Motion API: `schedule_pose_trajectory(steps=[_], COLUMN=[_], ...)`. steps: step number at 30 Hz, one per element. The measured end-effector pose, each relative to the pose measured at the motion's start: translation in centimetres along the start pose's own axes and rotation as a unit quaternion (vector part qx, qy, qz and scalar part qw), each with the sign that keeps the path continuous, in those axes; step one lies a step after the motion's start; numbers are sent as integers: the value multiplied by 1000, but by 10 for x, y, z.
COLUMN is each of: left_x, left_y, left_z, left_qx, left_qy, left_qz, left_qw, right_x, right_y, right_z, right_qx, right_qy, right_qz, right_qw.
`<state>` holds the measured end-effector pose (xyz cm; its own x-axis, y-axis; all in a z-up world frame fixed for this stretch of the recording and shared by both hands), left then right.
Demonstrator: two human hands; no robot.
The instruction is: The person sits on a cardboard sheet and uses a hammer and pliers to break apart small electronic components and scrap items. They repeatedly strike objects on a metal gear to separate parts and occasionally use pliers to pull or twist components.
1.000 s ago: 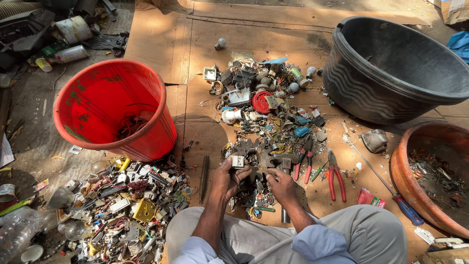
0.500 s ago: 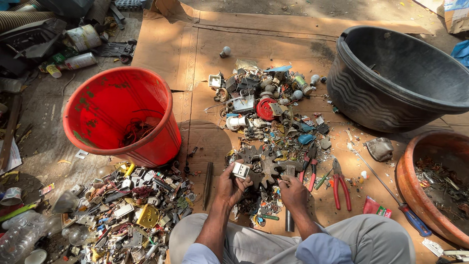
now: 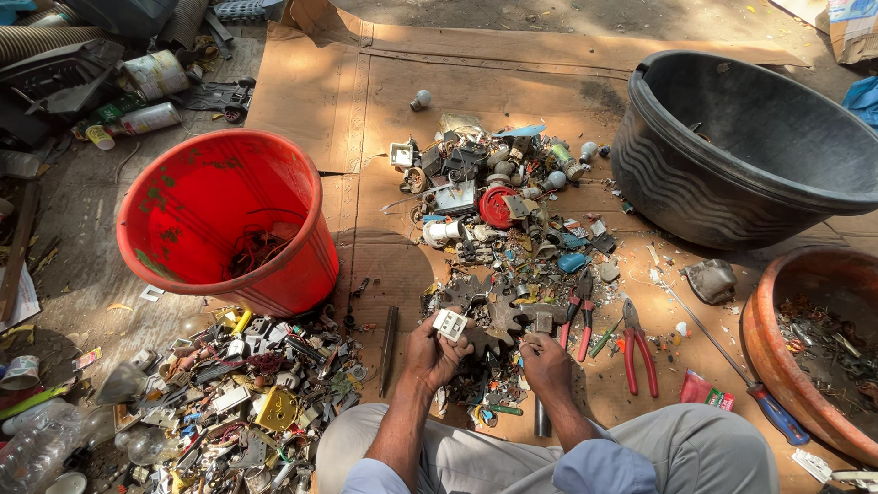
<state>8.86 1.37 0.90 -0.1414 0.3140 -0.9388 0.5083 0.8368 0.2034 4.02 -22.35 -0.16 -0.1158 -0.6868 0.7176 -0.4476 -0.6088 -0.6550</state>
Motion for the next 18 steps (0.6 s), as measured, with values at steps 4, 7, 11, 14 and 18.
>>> schedule_pose_trajectory(steps=[4,7,11,14,18], left_x=[0,2,4,7,10], left_y=[-1,-1,-1,-2,-3], left_z=[1,1,2,3,4], left_qx=[7,9,13,24,27], left_qy=[-7,-3,10,17,21], left_qz=[-4,-12,0,-9,-14], left_qw=[1000,1000,1000,1000,999], right_x=[0,-1,-3,-3,-5], right_y=[-3,-3,-3,-5,-6], right_z=[-2,-1,-1,-2,-2], right_qx=[-9,2,0,-1,-2], right_qy=[-8,-3,-2,-5,-8], right_qz=[6,14,12,7,14], right_qw=[1000,1000,1000,1000,1000])
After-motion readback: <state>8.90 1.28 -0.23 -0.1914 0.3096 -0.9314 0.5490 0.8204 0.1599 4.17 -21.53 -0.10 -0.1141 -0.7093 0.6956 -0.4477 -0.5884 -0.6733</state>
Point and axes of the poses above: each hand's wrist, its own z-axis towards the middle knuckle, its own x-axis out of the back of the hand, y = z × x, the point moved 6 cm from there along z, towards the middle knuckle, and after that the axes turned 5 degrees about -y, right-handed, at the moved point
